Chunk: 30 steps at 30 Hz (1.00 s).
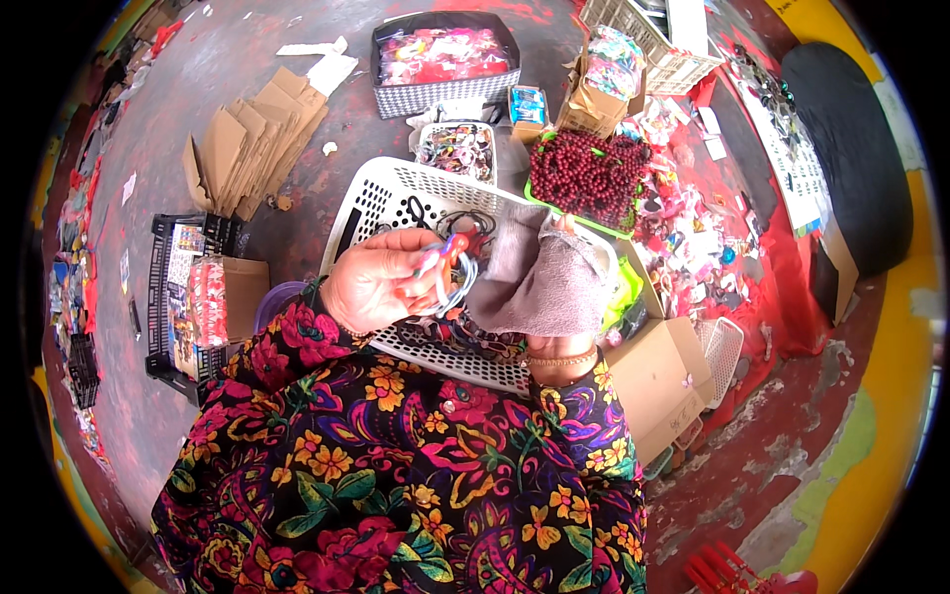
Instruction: The person wipes small jewelry items, including rings and earrings, with a grey cloth. They pick up each item from a white plastic basket, rub it with the cloth, and place it back into the basket. The process is repeated for multiple items in a cluttered workspace.
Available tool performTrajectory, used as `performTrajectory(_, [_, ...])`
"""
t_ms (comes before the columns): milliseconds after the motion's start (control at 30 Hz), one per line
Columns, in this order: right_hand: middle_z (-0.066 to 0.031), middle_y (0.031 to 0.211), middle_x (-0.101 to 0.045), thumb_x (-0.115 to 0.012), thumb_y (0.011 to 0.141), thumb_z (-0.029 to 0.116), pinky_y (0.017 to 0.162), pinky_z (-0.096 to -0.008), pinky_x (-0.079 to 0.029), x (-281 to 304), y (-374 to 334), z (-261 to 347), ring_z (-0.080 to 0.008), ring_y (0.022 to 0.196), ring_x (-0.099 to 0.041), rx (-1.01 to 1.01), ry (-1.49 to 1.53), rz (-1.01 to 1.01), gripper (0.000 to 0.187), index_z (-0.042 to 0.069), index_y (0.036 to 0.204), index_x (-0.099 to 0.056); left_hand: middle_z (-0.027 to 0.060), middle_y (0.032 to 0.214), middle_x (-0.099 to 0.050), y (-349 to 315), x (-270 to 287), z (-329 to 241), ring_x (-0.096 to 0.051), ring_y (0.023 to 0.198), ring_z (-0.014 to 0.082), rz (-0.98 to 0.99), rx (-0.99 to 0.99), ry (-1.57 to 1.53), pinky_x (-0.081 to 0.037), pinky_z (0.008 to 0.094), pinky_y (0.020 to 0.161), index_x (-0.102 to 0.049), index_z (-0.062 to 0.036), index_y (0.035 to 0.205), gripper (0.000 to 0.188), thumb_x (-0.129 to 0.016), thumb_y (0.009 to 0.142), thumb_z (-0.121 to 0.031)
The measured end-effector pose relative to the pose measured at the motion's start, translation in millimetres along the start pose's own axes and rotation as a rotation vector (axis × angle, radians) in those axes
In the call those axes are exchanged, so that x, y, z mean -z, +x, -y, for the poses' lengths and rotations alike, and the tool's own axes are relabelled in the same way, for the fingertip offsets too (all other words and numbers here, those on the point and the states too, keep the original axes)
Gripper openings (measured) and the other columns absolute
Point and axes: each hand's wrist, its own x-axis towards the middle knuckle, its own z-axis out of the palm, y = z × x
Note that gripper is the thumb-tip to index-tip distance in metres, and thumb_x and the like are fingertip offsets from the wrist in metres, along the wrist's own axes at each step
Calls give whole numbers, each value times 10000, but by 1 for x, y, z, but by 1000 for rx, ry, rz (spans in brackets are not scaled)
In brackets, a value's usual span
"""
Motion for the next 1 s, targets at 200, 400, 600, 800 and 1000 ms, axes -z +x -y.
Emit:
performTrajectory(200, [-95,1155,-497,-440,906,306,885,-289,-391,8,0,-23,-178,1032,-492,-424,1070,204,440,9,1229,-405,39,876,-549,5,-1,2,-523,778,131,-259,34,167,-431,261,684,-527,3,1038,189,-476,884,-95])
performTrajectory(400, [-91,950,-575,-553,844,205,689,-255,-456,-14,-13,8,-146,835,-542,-43,300,431,313,34,1105,-527,20,815,-564,5,-2,12,-557,729,76,-191,-54,771,-445,213,605,-525,-16,984,181,-469,910,-171])
performTrajectory(600, [-82,894,-607,-546,854,206,573,-248,-452,-7,-19,-2,-118,714,-571,93,-141,404,201,31,941,-592,79,849,-578,3,6,16,-595,794,169,-109,128,252,-486,278,697,-508,30,1015,232,-460,913,-172])
performTrajectory(800, [-56,815,-594,-605,771,178,579,-282,-455,-8,-14,13,-164,676,-580,-413,203,353,194,47,913,-583,105,748,-547,4,-1,9,-532,715,208,-195,237,211,-418,339,713,-491,56,1002,279,-390,928,-193])
performTrajectory(1000, [-79,788,-592,-614,758,221,674,-284,-465,1,-1,-19,-207,717,-587,-226,355,114,274,29,945,-561,107,899,-560,12,-1,-2,-561,851,217,-117,94,3,-446,329,767,-469,60,1091,359,-407,911,-244])
